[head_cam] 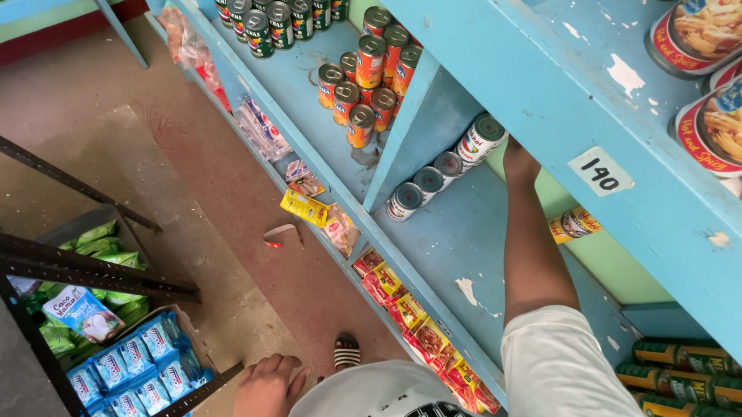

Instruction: The person is wiping dust off canned goods using a cloth and then organizing them onto blue wooden shelves in a small store.

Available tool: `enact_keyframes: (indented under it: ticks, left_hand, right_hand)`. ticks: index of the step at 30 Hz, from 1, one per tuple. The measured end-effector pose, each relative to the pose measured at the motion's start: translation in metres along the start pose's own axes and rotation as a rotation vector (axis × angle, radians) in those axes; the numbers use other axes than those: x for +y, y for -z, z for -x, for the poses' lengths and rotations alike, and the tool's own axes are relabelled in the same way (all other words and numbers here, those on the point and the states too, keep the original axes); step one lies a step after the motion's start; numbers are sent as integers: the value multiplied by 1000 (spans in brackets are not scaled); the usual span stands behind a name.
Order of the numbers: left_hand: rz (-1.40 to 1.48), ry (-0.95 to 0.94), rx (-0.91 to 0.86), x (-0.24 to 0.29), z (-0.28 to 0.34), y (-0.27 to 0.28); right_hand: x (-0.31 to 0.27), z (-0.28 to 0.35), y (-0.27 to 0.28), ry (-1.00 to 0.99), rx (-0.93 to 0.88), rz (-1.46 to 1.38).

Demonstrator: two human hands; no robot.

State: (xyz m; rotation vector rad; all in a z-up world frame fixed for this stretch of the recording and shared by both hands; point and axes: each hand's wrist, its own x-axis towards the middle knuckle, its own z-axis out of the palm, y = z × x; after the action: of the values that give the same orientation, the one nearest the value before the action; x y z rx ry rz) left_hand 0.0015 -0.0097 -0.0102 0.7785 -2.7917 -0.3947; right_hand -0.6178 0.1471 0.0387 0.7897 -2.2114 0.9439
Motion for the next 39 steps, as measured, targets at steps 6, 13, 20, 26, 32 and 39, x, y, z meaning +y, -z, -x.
enact_keyframes:
  ticks: [6,13,20,26,32,39]
  left_hand:
    - [9,-11,-27,-3,-1,-1]
    - [0,-6,-39,-3,-7,1]
    - [-9,-19,-15,-1,-9,2]
    - [-10,-16,-10,-2,-9,-2]
    - [-21,-4,-39,1,-10,0]
    - [-16,-7,-43,1,-6,-2]
  right_hand:
    - [0,-1,-5,-21,-1,-7]
    - [-2,-2,-5,-30,5,-21]
    - [1,-3,-6,-46,3,-37]
    - [-1,1,-5,-54,5,-54]
    - [-2,3,-6,-59,2,-74]
    - [1,6,-8,-83,-1,-95]
